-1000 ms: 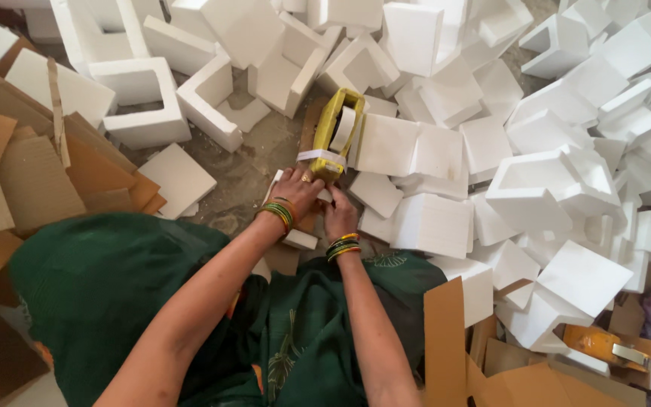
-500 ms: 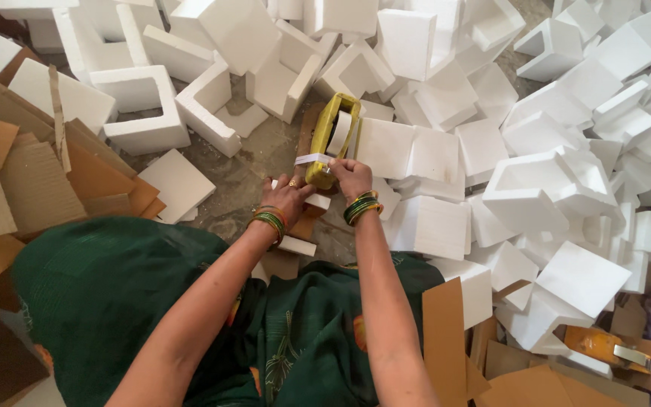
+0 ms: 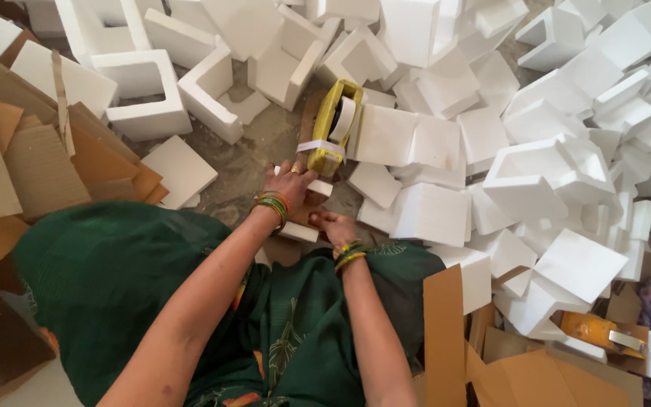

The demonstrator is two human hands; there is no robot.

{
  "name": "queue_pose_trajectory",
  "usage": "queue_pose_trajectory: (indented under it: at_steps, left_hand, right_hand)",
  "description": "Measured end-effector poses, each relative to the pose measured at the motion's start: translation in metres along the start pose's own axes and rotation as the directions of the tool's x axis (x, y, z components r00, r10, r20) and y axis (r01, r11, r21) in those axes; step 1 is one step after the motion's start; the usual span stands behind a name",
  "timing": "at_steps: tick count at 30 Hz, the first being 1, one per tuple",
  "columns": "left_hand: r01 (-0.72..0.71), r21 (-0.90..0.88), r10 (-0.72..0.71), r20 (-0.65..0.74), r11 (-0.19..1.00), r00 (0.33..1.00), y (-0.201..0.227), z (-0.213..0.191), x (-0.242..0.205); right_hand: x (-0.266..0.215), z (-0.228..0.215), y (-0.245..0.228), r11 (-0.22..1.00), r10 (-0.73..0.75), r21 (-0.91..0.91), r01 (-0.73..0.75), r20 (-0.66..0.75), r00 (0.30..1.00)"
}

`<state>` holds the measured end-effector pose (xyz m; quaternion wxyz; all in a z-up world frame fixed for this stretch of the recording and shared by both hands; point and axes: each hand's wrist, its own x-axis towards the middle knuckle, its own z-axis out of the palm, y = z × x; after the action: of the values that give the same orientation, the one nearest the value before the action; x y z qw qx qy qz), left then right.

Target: The person sits on the floor and assembles small cardboard boxes by inserting white foam inserts into the box structure. They use a handheld tape dispenser to secure the cardboard flaps and foam pieces together, repeating the process for multiple units.

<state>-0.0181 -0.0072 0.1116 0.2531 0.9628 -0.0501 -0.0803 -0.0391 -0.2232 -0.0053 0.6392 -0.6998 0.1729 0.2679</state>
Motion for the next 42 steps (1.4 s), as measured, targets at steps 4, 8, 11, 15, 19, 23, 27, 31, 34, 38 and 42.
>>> queue_pose_trajectory:
  at_steps: [4, 8, 11, 15, 19, 23, 27, 31, 34, 38, 42]
  left_hand:
    - [0.022, 0.073, -0.031, 0.121, 0.997, 0.992, 0.008, -0.021, -0.003]
    - [0.08, 0.137, -0.083, 0.019, 0.987, 0.996, 0.014, -0.003, 0.002]
    - [0.102, 0.108, -0.098, -0.042, 0.989, 0.994, 0.015, 0.004, 0.012]
    - [0.126, 0.108, -0.129, 0.02, 0.986, 0.991, 0.02, -0.009, 0.006]
    - [0.096, 0.112, -0.096, -0.002, 0.989, 0.995, 0.027, -0.014, -0.002]
    - [0.058, 0.2, -0.059, 0.002, 0.978, 0.998, 0.028, -0.003, -0.001]
    - [0.092, 0.239, -0.095, 0.001, 0.967, 0.996, 0.022, 0.015, 0.007]
    - [0.124, 0.199, -0.103, -0.113, 0.972, 0.988, 0.026, 0.029, 0.013]
    - [0.109, 0.166, -0.088, -0.131, 0.98, 0.987, 0.043, 0.034, 0.018]
    - [0.133, 0.01, -0.134, 0.044, 0.991, 0.99, 0.045, 0.037, 0.023]
    - [-0.197, -0.211, 0.085, -0.446, 0.958, 0.891, -0.01, 0.048, 0.024]
  right_hand:
    - [0.047, 0.006, 0.025, 0.998, -0.064, 0.003, 0.064, -0.046, 0.997]
    - [0.064, 0.014, 0.031, 0.989, -0.105, 0.084, 0.119, -0.156, 0.982]
    - [0.054, 0.013, 0.023, 0.986, -0.069, 0.125, 0.106, -0.274, 0.959]
    - [0.031, 0.01, -0.024, 0.941, -0.326, -0.103, 0.322, -0.534, 0.78]
    - [0.031, 0.004, -0.095, 0.948, -0.312, -0.13, 0.289, -0.21, 0.927]
    - [0.056, 0.002, -0.097, 0.979, 0.206, 0.038, -0.203, -0.106, 0.973]
    - [0.067, -0.001, -0.06, 0.937, 0.308, 0.181, -0.3, -0.017, 0.951]
    - [0.053, -0.012, -0.048, 0.982, -0.168, -0.1, 0.162, -0.054, 0.984]
    - [0.022, -0.019, -0.065, 0.787, -0.517, -0.346, 0.512, 0.084, 0.852]
    - [-0.003, -0.017, -0.092, 0.868, -0.329, -0.385, 0.314, 0.029, 0.944]
    - [0.022, -0.023, -0.059, 0.773, -0.411, -0.539, 0.334, -0.024, 0.911]
